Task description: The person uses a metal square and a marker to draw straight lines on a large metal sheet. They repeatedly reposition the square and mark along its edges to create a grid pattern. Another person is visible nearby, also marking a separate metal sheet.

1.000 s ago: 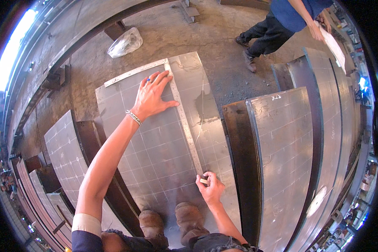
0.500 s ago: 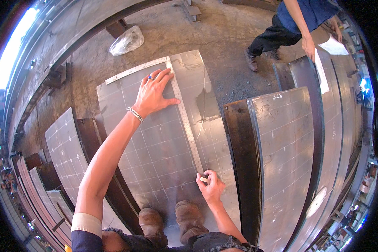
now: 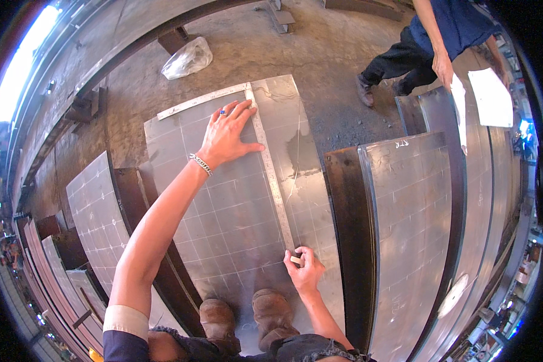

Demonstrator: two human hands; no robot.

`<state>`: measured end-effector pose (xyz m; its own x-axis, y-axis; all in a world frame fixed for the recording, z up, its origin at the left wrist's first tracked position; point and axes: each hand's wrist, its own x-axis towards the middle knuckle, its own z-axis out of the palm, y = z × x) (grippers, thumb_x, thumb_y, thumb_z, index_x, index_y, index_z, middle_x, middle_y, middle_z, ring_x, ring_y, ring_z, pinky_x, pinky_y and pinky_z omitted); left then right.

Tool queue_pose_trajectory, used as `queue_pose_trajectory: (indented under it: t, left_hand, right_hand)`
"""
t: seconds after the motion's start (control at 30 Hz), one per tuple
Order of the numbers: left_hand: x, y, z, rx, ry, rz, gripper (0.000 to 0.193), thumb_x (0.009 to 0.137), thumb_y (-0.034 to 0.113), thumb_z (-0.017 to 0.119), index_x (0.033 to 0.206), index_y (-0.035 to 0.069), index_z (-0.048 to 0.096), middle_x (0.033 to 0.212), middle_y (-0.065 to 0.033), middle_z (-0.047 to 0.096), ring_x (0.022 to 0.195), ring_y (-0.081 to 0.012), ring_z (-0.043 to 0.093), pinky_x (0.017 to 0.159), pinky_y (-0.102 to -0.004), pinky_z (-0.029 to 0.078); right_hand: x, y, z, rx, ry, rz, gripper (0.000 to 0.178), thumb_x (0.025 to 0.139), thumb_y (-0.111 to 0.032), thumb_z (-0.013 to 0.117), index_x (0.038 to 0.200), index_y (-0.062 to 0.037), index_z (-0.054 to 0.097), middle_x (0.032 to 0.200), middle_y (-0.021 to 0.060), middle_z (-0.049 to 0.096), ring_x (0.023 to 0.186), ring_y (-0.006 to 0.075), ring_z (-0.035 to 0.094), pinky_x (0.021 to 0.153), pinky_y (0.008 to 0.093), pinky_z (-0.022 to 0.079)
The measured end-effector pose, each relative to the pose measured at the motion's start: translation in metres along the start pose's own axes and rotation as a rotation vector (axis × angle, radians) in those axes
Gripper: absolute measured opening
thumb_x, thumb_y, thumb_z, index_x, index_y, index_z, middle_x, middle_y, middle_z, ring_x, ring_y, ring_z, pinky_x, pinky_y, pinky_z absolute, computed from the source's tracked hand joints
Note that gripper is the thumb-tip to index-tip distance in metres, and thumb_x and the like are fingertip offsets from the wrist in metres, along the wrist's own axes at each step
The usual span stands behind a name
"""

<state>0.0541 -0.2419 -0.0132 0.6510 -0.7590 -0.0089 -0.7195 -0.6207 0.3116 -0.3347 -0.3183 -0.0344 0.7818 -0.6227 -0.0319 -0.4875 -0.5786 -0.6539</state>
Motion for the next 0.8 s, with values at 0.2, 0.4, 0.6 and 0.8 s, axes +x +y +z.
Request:
queue_pose_trajectory:
  t: [0.2,0.4,0.6,0.8]
  left_hand:
    - [0.0004,0.0002,-0.0006,0.028,-0.016,-0.008,0.095,0.071,0.065,0.081,0.145,0.014,0.052,0.156,-0.0047,0.046,0.147,-0.0305,0.037,0.118,-0.0539,0.033]
    - [0.0007,0.001,-0.0011,0.039,-0.019,-0.014,0.094,0.071,0.065,0.081,0.145,0.014,0.052,0.156,-0.0048,0.045,0.147,-0.0307,0.038,0.118,-0.0541,0.034]
    - [0.0012,0.0062,-0.0057,0.014,-0.041,-0.035,0.094,0.071,0.062,0.083,0.144,0.012,0.053,0.156,-0.006,0.045,0.146,-0.0311,0.038,0.119,-0.0537,0.033]
    - [0.0009,0.0035,-0.0038,0.033,-0.036,-0.029,0.094,0.071,0.063,0.082,0.145,0.013,0.053,0.156,-0.0059,0.045,0.146,-0.0311,0.038,0.119,-0.053,0.032]
  right_hand:
    - [0.0004,-0.0025,0.0013,0.029,0.035,-0.018,0.03,0.078,-0.021,0.087,0.09,-0.0099,0.062,0.054,0.0002,0.051,0.045,0.0165,0.053,0.045,0.0327,0.043]
    - [-0.0006,-0.0002,0.0015,-0.031,0.02,-0.009,0.031,0.079,-0.028,0.086,0.09,-0.0121,0.062,0.056,0.0004,0.057,0.049,0.0198,0.061,0.046,0.0336,0.048]
    - [0.0,0.0005,0.0017,-0.025,0.019,-0.015,0.031,0.079,-0.029,0.086,0.089,-0.0116,0.062,0.057,0.0017,0.059,0.05,0.0219,0.063,0.047,0.0353,0.049]
    - [0.0001,0.0016,0.0017,-0.026,0.019,-0.033,0.034,0.079,-0.03,0.087,0.093,-0.0115,0.063,0.058,0.0026,0.059,0.047,0.022,0.06,0.045,0.0361,0.047]
